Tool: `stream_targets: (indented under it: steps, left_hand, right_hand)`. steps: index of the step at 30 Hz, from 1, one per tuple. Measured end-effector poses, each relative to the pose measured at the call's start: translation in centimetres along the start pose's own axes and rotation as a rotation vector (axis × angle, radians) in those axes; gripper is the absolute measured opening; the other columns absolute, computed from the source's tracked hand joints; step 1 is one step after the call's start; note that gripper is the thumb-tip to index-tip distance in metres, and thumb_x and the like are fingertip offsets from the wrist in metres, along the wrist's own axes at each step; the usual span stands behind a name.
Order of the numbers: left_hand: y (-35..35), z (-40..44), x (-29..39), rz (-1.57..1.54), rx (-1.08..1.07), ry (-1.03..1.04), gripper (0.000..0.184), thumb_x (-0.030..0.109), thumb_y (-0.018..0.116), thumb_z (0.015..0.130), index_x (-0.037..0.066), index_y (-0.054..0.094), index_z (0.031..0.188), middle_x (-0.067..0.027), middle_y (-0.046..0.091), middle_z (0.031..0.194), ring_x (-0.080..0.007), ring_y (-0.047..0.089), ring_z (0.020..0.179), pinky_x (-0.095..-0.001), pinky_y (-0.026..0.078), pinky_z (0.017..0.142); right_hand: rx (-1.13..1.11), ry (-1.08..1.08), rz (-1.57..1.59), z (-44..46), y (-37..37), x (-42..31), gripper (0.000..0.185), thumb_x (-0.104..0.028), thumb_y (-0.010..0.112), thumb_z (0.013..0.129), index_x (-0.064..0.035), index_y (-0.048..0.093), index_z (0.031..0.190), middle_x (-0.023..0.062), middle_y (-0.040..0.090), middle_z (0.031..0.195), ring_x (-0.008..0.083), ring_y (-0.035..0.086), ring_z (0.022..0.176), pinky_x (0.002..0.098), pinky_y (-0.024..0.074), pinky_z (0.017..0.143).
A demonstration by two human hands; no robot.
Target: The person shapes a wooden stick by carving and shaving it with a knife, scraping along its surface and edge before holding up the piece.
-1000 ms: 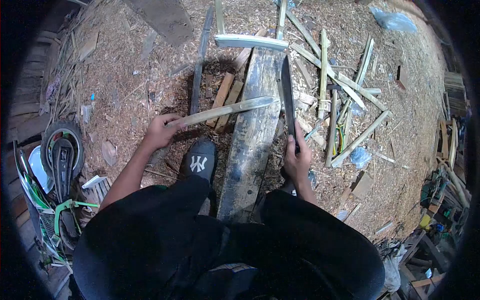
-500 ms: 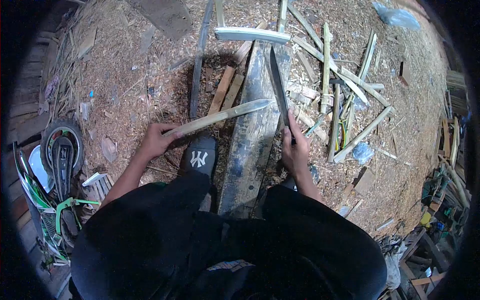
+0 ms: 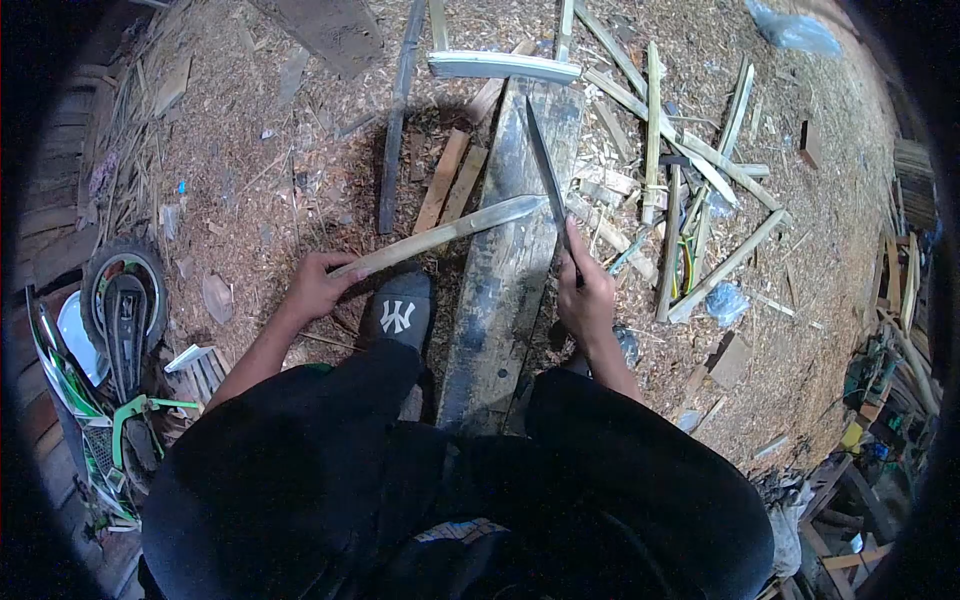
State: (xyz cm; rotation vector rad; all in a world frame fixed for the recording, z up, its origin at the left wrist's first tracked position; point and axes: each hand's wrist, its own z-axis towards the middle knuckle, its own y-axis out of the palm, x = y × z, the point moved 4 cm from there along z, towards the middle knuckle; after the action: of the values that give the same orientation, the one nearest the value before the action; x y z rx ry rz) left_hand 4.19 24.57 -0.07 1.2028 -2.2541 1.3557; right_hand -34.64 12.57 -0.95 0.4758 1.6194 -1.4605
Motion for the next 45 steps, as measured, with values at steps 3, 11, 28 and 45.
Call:
stream_targets:
  steps: [3, 11, 28, 45]
  left_hand:
    - [0.0, 0.1, 0.0, -0.029, -0.007, 0.001, 0.033, 0.027, 0.078, 0.090, 0.001, 0.076, 0.111, -0.0143, 0.078, 0.098, -0.0195, 0.072, 0.091, -0.0362, 0.054, 0.085]
    - [-0.1, 0.4, -0.7, -0.016, -0.003, 0.000, 0.035, 0.029, 0.078, 0.090, 0.002, 0.076, 0.112, -0.0142, 0.078, 0.096, -0.0186, 0.071, 0.086, -0.0355, 0.054, 0.082]
    - [0.1, 0.1, -0.2, 0.051, 0.020, 0.015, 0.032, 0.028, 0.078, 0.090, 0.003, 0.077, 0.111, -0.0129, 0.077, 0.091, -0.0162, 0.070, 0.082, -0.0351, 0.054, 0.079]
    - [0.2, 0.2, -0.3, 0.058, -0.017, 0.065, 0.034, 0.033, 0.076, 0.091, 0.004, 0.076, 0.110, -0.0137, 0.076, 0.090, -0.0191, 0.071, 0.083, -0.0363, 0.054, 0.079]
  right_hand:
    - [0.084, -0.078, -0.008, -0.2, -0.2, -0.3, 0.049, -0.002, 0.055, 0.100, -0.0083, 0.053, 0.148, 0.0232, 0.072, 0.094, 0.0256, 0.070, 0.071, 0.0364, 0.0551, 0.069]
    - [0.078, -0.066, -0.013, 0.3, -1.4, -1.5, 0.048, 0.001, 0.057, 0.097, -0.0035, 0.055, 0.145, 0.0254, 0.072, 0.097, 0.0225, 0.073, 0.074, 0.0345, 0.0569, 0.068]
    - [0.038, -0.058, -0.077, -0.7, 0.3, 0.3, 0.054, 0.002, 0.054, 0.097, -0.0112, 0.051, 0.149, 0.0246, 0.068, 0.087, 0.0371, 0.070, 0.072, 0.0440, 0.0540, 0.065]
    - [0.137, -0.102, -0.008, -1.2, 0.0, 0.6, 0.048, -0.002, 0.055, 0.099, -0.0100, 0.054, 0.146, 0.0242, 0.070, 0.118, 0.0320, 0.076, 0.093, 0.0367, 0.0578, 0.076]
